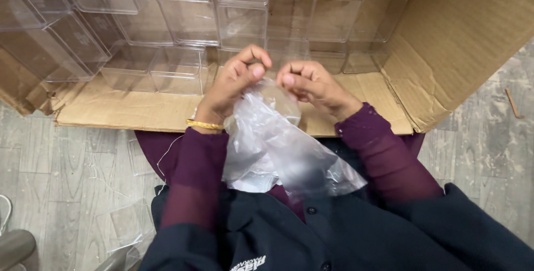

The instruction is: The person sits on the floor and removes clear plastic boxes from plastic bags one at a time, pulling each box out of its bag and stacking the boxes inside a large cardboard box. They work through several bags, setting emptied bags aside as the stack of boxes grows.

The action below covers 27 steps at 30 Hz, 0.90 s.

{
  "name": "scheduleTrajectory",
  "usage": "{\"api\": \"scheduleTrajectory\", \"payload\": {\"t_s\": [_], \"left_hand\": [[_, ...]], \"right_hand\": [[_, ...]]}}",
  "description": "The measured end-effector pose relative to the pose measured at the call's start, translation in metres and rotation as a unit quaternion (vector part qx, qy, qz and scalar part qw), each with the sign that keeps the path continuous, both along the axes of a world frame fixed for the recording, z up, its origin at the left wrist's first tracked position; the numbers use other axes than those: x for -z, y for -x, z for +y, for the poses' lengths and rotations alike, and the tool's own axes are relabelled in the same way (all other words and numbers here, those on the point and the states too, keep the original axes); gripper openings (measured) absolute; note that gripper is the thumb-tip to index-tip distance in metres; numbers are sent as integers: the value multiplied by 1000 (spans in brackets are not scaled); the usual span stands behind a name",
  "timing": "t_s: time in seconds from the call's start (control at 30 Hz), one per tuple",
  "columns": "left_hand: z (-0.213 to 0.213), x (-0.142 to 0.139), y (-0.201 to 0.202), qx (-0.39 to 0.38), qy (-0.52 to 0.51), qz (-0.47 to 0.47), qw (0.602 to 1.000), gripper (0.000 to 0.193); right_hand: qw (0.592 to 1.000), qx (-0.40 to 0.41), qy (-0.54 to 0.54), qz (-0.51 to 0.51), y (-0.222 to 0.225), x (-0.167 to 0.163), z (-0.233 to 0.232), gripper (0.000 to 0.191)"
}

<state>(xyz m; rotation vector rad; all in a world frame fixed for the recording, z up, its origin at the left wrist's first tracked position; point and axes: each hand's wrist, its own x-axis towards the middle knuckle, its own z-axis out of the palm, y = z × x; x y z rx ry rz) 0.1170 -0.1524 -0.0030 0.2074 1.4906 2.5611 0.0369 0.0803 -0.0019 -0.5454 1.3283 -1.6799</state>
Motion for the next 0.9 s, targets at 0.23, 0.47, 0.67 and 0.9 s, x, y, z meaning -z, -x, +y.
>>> {"api": "scheduleTrajectory", "payload": {"t_s": [0.23,0.47,0.67,0.9], "left_hand": [[-3,5,5,8,-2,-7,1000,26],[-10,32,8,63,74,-62,993,31],[-18,61,6,-65,107,-201,972,36],[-12,76,24,14,154,-127,980,29]], "right_hand": [[975,0,-6,223,-6,-18,5,39],[987,82,-73,119,-8,-6,-1,23],[984,123,77,-100,-1,13,34,34],[922,251,229,-187,10,18,46,15]]}}
